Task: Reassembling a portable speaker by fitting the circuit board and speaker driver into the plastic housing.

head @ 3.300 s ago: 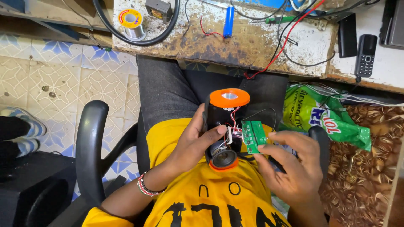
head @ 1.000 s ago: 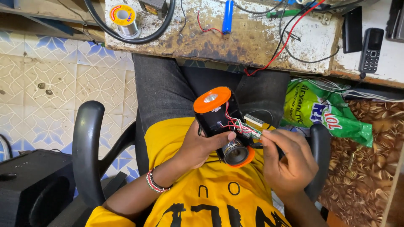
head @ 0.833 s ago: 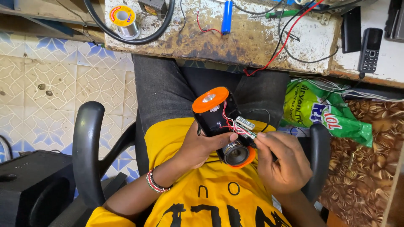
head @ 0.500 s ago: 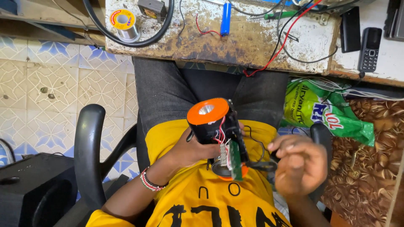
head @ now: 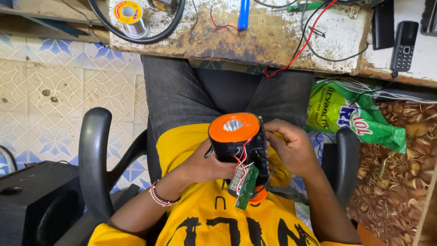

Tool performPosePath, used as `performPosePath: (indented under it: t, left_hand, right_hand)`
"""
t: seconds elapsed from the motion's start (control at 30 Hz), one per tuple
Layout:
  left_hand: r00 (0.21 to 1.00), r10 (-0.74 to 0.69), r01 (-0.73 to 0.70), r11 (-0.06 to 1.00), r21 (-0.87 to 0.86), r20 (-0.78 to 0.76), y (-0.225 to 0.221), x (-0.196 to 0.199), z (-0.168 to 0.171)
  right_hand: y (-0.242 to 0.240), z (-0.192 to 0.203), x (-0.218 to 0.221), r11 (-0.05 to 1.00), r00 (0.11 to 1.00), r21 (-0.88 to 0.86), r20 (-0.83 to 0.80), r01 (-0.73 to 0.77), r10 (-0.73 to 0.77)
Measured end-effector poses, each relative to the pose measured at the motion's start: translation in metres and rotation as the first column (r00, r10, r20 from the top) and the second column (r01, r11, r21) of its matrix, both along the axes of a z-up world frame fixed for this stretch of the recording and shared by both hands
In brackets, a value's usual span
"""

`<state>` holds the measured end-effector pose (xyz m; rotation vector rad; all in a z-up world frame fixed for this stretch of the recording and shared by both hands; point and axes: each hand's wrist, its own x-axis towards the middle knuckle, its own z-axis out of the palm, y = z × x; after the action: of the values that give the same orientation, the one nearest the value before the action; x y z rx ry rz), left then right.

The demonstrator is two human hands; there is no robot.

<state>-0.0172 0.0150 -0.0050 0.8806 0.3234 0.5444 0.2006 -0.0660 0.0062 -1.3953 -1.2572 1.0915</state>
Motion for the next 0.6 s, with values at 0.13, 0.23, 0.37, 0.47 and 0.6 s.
performPosePath:
  t: [0.13, 0.23, 0.37, 0.47, 0.6]
  left_hand:
    - [0.999, -0.002, 0.004, 0.999, 0.035, -0.042, -0.005, -0.002, 0.001]
    - [1.0, 0.003, -0.005, 0.997, -0.074, -0.021, -0.01, -0.002, 0.011]
    - [0.996, 0.056, -0.062, 0.995, -0.082, -0.073, -0.008, 0.004, 0.036]
    - [0.988, 0.122, -0.133, 0.985, -0.108, -0.096, -0.011, 0.004, 0.023]
    - [0.93, 0.245, -0.28, 0.955, -0.1, -0.273, -0.022, 0.0, -0.012]
  right_hand:
    - [0.013, -0.01, -0.002, 0.988, 0.996, -0.139, 0.074, 0.063, -0.053]
    - [0.024, -0.009, -0.008, 0.98, 0.993, -0.177, 0.089, 0.095, -0.081]
    - [0.037, -0.019, -0.01, 0.976, 0.975, -0.184, 0.207, 0.116, -0.077]
    - [0.039, -0.007, -0.013, 0.982, 0.953, -0.145, 0.293, 0.121, -0.074]
    - [0.013, 0.049, -0.011, 0.966, 0.899, 0.021, 0.36, 0.259, -0.249]
